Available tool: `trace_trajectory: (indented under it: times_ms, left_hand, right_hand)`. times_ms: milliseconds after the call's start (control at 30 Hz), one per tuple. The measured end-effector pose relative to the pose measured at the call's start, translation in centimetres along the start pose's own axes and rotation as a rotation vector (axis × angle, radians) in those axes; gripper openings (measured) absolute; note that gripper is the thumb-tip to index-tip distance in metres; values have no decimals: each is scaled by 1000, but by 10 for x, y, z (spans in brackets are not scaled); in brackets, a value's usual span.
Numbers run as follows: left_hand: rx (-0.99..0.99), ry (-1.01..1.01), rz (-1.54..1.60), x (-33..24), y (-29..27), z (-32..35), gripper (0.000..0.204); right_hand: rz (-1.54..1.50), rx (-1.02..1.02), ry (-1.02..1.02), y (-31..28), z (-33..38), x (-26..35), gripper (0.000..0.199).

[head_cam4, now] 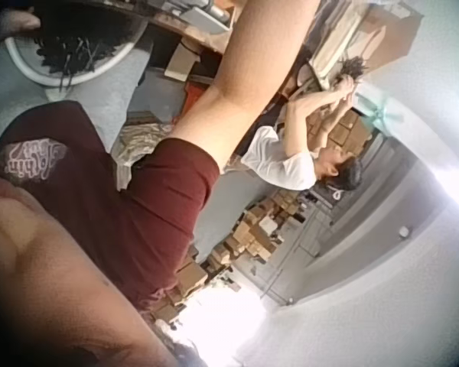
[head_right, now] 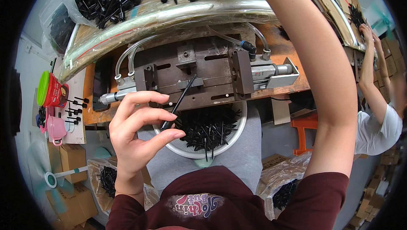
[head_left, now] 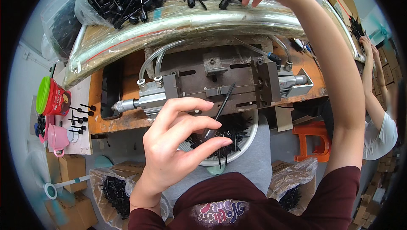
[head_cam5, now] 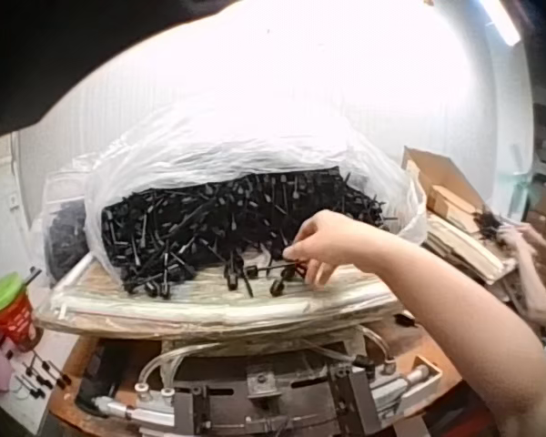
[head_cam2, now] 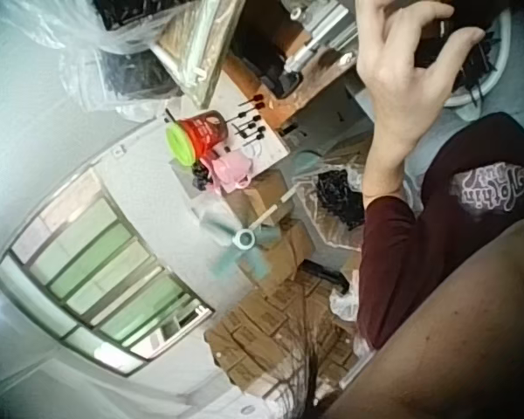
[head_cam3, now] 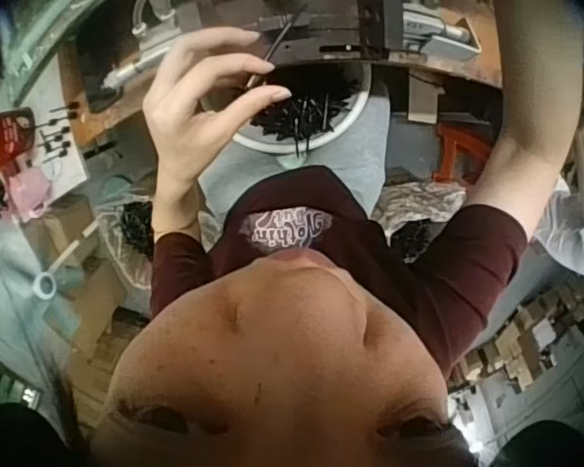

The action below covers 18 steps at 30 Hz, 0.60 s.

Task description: Manually assemble black plastic components using a pneumatic jig or fixture.

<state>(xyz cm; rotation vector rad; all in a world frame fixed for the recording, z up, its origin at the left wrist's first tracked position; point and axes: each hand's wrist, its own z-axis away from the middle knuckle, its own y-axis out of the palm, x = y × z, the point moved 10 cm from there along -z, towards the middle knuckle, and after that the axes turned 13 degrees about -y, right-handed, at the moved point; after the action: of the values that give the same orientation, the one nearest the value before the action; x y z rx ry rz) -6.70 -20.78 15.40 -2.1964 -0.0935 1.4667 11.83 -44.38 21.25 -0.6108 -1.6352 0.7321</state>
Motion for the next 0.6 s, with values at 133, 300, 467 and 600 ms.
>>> trace_trajectory:
  times_ms: [133,300,467,600]
  left_hand:
    - [-2,-70,56,12,-2,6,32]
    - [60,-45,15,20,17,9,31]
    - [23,6,-141,17,37,13,28]
    - [-37,37,-262,19,48,16,25]
  right_hand:
    - [400,73,-257,-13,-9,21,48]
    - [715,194,-452,15,-15,21,60]
    - [871,190,-282,36,-38,21,51]
    - [990,212,-312,48,-39,25,43]
